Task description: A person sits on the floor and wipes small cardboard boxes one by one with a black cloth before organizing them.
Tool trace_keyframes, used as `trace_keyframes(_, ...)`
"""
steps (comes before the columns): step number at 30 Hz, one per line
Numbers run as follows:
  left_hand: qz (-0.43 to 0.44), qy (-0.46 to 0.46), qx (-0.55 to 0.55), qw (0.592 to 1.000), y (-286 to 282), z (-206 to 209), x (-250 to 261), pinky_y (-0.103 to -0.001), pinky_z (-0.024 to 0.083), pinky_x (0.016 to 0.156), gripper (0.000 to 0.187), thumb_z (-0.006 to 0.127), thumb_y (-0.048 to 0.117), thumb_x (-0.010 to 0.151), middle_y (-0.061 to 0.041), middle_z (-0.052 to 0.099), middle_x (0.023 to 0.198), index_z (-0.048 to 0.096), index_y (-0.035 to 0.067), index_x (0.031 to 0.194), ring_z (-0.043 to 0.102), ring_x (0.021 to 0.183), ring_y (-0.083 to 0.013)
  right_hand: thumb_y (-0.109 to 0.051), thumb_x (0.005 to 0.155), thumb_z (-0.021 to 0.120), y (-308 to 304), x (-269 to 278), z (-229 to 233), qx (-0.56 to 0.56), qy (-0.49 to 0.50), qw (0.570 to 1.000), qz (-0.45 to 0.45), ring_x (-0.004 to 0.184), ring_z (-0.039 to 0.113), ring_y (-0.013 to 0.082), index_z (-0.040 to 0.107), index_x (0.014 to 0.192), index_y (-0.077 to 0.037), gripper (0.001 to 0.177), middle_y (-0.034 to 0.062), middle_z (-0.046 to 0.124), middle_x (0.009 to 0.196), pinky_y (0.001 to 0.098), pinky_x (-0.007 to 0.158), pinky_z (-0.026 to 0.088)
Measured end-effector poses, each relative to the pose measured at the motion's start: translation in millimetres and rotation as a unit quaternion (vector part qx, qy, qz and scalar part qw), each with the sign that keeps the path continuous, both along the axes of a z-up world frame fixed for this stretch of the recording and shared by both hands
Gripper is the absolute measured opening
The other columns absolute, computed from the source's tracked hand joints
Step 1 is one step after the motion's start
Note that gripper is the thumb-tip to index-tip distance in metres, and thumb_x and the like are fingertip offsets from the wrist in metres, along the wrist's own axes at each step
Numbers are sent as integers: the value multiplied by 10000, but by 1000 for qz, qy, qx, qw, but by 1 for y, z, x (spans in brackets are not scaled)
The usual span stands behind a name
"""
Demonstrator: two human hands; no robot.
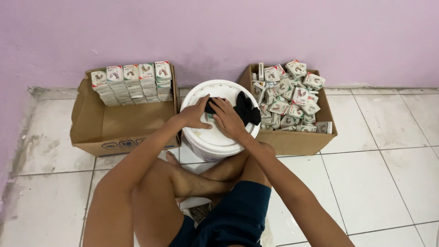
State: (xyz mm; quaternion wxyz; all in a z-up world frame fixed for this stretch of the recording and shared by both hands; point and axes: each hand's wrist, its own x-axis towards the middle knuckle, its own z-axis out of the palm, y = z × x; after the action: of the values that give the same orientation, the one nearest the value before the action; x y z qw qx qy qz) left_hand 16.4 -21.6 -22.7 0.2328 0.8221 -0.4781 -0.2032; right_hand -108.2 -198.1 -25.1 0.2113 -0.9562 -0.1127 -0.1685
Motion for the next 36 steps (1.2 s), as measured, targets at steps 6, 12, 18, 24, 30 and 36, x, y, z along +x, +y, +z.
trace_keyframes(6, 109, -39, -36, 993, -2, 30, -40, -610, 464, 1023, 1125, 674, 501, 819, -194, 351, 1600, 4, 156, 1654, 582, 1263, -467, -333, 1114, 385, 4, 3, -5, -8, -3, 1000, -15, 1508, 363, 292, 469, 1538, -152, 469, 117, 443, 1596, 461, 1290, 184)
trace_keyframes(12, 113, -33, -78, 990, 3, 31, -42, -596, 498, 989, 1141, 682, 434, 803, -216, 414, 1579, -12, 128, 1656, 595, 1258, -453, -400, 1089, 446, 11, -1, 8, -14, 14, 999, -35, 1510, 360, 267, 486, 1519, -161, 493, 104, 441, 1600, 434, 1302, 156)
trace_keyframes(18, 104, -1, -98, 990, 10, 50, -43, -583, 501, 993, 1115, 699, 378, 808, -223, 453, 1552, 17, 130, 1654, 618, 1244, -441, -453, 1050, 509, 11, 0, 8, -16, 8, 999, -44, 1506, 368, 263, 501, 1491, -157, 531, 90, 441, 1599, 434, 1302, 176)
trace_keyframes(24, 110, -15, -92, 990, 6, 42, -38, -552, 526, 963, 1094, 686, 406, 804, -209, 474, 1532, 52, 132, 1652, 650, 1203, -426, -469, 1044, 483, 10, 0, 9, -31, 21, 998, -53, 1503, 370, 254, 482, 1497, -171, 542, 77, 436, 1602, 439, 1305, 189)
trace_keyframes(30, 127, -21, -85, 988, 2, 37, -38, -535, 533, 967, 1086, 692, 400, 798, -201, 477, 1534, 78, 127, 1651, 662, 1193, -410, -457, 1063, 449, 11, 0, 8, -31, 22, 997, -60, 1503, 367, 244, 481, 1498, -181, 516, 69, 436, 1597, 423, 1308, 182)
trace_keyframes(36, 121, -26, -89, 988, 2, 37, -39, -533, 514, 1006, 1146, 731, 389, 771, -168, 451, 1584, 55, 129, 1659, 618, 1275, -397, -466, 1072, 412, 11, -1, 7, -28, 26, 998, -53, 1517, 340, 251, 454, 1525, -189, 533, 81, 414, 1611, 429, 1310, 164)
